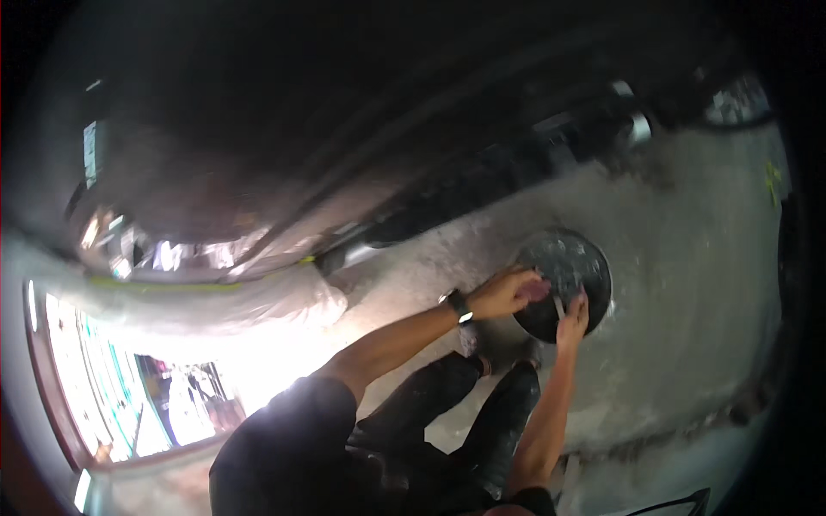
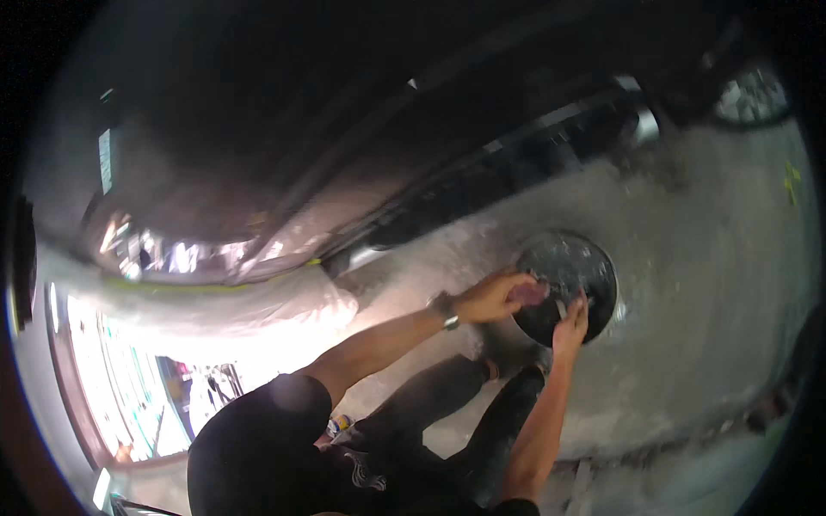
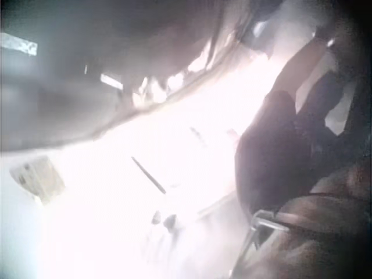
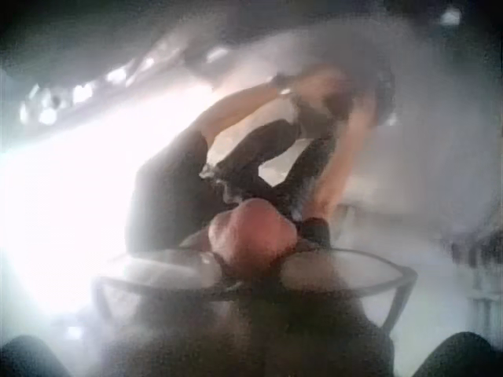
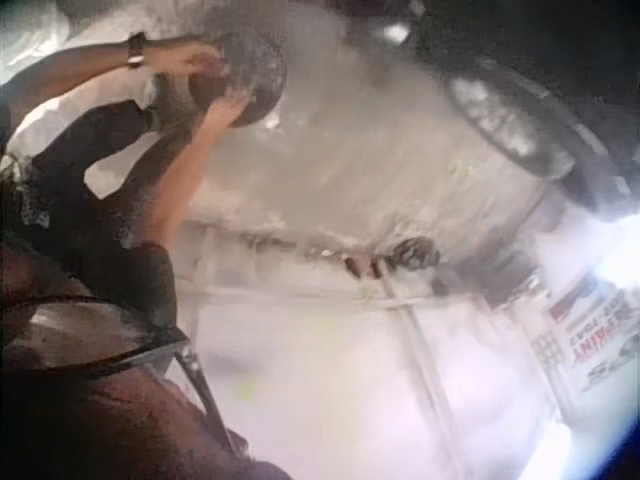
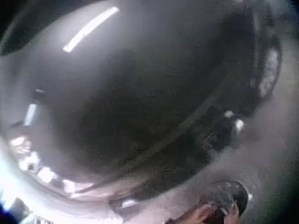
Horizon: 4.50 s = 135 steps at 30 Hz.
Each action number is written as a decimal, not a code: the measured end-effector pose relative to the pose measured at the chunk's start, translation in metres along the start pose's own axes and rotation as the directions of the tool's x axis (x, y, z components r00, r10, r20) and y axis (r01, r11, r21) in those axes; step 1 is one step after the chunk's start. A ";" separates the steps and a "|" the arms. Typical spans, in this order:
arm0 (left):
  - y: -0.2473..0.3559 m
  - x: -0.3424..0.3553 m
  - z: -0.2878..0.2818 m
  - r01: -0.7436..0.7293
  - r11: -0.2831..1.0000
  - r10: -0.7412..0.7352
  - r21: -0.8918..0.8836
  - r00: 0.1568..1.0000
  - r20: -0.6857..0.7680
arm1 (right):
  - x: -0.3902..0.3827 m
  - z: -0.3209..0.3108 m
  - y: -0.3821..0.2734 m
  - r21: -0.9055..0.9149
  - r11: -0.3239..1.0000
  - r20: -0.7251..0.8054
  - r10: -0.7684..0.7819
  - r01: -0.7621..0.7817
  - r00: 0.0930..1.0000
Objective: The person wets a sanding block in a bucket of water, sands a car door, and wipes the car surface with a cloth while continuing to sand.
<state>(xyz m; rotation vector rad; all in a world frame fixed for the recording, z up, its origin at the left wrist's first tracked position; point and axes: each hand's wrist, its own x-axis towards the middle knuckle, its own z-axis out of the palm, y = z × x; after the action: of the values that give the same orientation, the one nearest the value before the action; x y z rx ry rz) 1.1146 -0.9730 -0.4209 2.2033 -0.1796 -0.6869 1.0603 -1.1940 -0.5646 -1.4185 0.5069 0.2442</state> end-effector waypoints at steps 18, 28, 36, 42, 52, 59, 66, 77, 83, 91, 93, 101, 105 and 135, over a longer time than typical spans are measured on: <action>0.272 -0.279 -0.466 0.357 0.517 0.738 0.778 0.273 -0.617 | -0.138 0.092 -0.259 -0.509 0.743 0.424 -0.222 0.434 0.878; 0.115 -0.550 -0.556 0.536 0.245 0.662 0.808 0.516 -0.543 | -0.295 0.129 -0.228 -0.477 0.825 0.059 -0.312 0.301 0.948; 0.128 -0.535 -0.554 0.255 0.340 0.682 0.905 0.596 -0.424 | -0.389 0.260 -0.253 -0.315 0.919 0.055 -0.231 0.236 0.971; 0.173 -0.447 -0.554 0.019 0.147 0.833 0.989 0.536 -0.134 | -0.385 0.409 -0.450 -0.075 0.529 -0.037 -0.848 0.845 0.528; 0.116 -0.642 -0.643 0.304 0.172 0.612 0.937 0.713 -0.344 | -0.327 0.517 -0.560 -0.488 0.150 0.081 -0.973 0.860 0.215; 0.097 -0.643 -0.659 0.286 0.298 0.807 0.911 0.434 -0.401 | -0.427 0.588 -0.505 -0.292 -0.259 0.589 -0.807 0.921 -0.040; 0.099 -0.645 -0.663 0.136 0.341 0.875 0.930 0.315 -0.367 | -0.409 0.560 -0.527 -0.656 -0.010 0.245 -0.949 0.755 0.200; 0.098 -0.642 -0.665 0.059 0.354 0.879 0.933 0.321 -0.353 | -0.491 0.627 -0.500 -0.520 -0.203 0.469 -0.879 0.830 0.079; 0.086 -0.643 -0.669 0.103 0.332 0.881 0.938 0.322 -0.347 | -0.488 0.609 -0.513 -0.275 -0.425 0.729 -0.677 0.863 -0.101; 0.095 -0.643 -0.664 0.131 0.326 0.858 0.936 0.374 -0.352 | -0.420 0.560 -0.552 -0.717 -0.105 0.313 -0.932 0.689 0.184; 0.093 -0.642 -0.665 0.131 0.318 0.852 0.939 0.395 -0.344 | -0.467 0.600 -0.515 -0.481 -0.166 0.501 -0.858 0.861 0.115; 0.098 -0.636 -0.664 0.182 0.293 0.845 0.939 0.411 -0.343 | -0.359 0.509 -0.581 -0.683 0.033 0.148 -0.972 0.729 0.183; 0.092 -0.642 -0.665 0.201 0.283 0.836 0.938 0.427 -0.344 | -0.410 0.563 -0.538 -0.478 -0.168 0.400 -0.915 0.862 0.043; 0.097 -0.637 -0.663 0.220 0.246 0.838 0.944 0.440 -0.322 | -0.251 0.417 -0.638 -0.565 0.375 -0.215 -0.927 0.735 0.308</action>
<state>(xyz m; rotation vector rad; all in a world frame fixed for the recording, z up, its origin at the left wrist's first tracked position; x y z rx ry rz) 0.9390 -0.3810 0.2667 3.0683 -0.7648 1.2926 1.2113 -0.8473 0.1435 -1.9516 0.0225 -1.0366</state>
